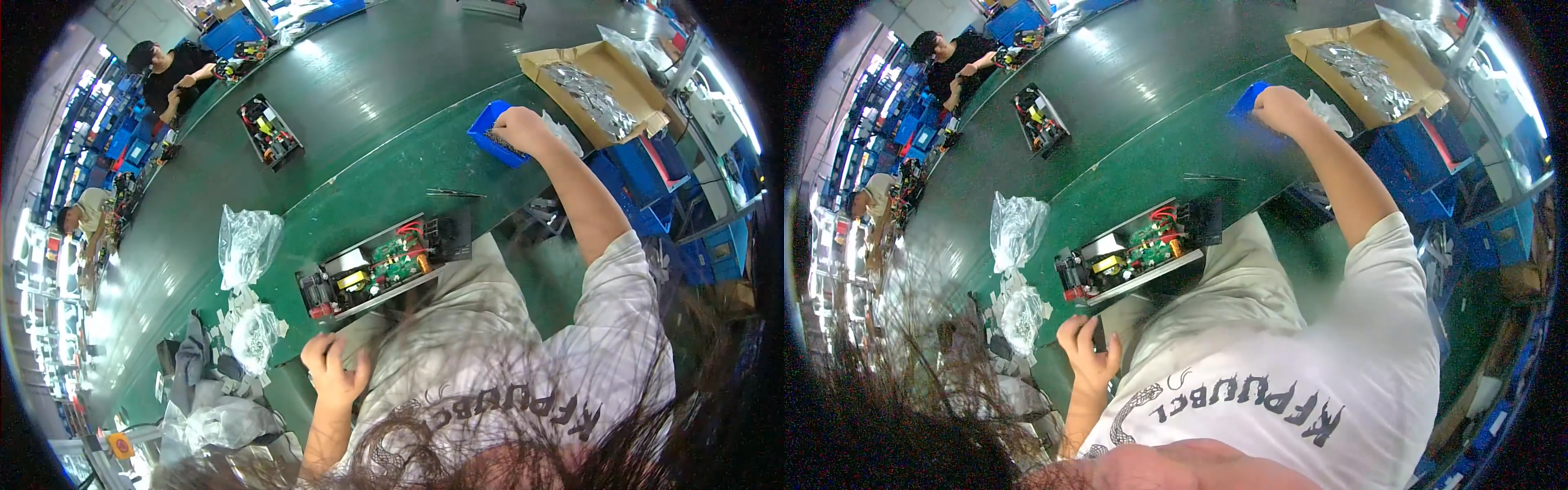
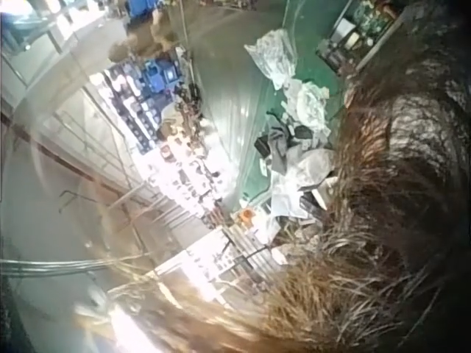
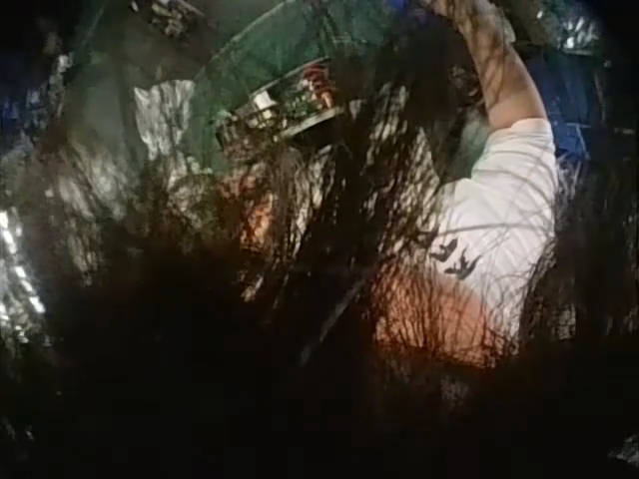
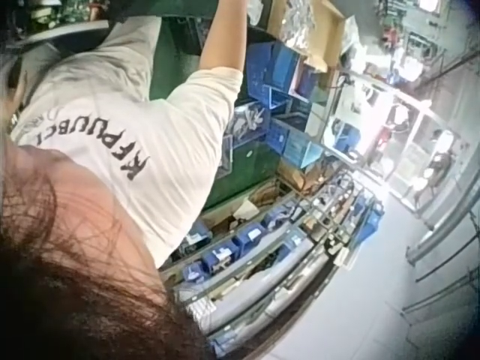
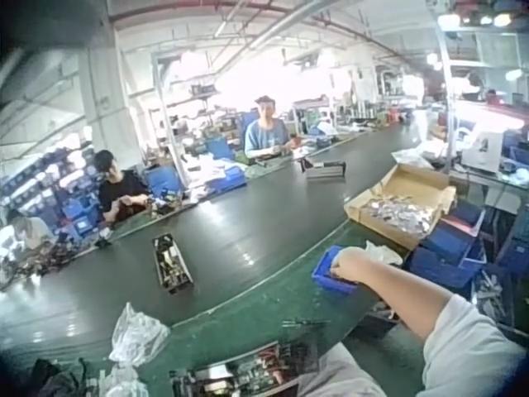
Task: The recorder is assembling an electronic device by installing a circuit board, connecting internal wiring, and applying insulation foam into a plastic housing.
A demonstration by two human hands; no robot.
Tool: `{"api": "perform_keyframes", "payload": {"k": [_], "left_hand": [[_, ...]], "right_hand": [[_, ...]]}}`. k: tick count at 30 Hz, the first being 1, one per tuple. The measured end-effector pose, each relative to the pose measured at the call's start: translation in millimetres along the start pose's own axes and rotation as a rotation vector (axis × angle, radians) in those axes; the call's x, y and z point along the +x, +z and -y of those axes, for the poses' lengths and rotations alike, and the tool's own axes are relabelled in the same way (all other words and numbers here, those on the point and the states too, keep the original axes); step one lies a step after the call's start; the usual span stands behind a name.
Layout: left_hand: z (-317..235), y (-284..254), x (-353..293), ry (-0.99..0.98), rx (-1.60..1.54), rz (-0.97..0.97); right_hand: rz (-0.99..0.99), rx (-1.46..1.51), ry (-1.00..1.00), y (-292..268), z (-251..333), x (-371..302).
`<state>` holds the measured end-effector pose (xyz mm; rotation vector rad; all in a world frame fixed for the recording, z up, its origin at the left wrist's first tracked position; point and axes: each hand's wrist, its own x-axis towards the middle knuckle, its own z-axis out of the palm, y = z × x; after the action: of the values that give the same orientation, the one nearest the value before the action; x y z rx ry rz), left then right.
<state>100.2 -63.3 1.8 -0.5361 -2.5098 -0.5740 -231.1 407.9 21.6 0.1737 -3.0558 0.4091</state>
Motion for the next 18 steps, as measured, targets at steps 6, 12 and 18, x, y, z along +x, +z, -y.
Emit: {"api": "perform_keyframes", "payload": {"k": [6,12,18], "left_hand": [[-17,11,25,0.079,-0.123,0.106],[-19,22,27,0.110,-0.189,0.172],[-28,19,34,0.100,-0.239,0.223]], "right_hand": [[-0.104,0.131,0.042,-8,8,-8],[-0.163,0.270,0.111,-11,6,-13],[-0.461,0.277,-0.123,1,-13,-19]]}}
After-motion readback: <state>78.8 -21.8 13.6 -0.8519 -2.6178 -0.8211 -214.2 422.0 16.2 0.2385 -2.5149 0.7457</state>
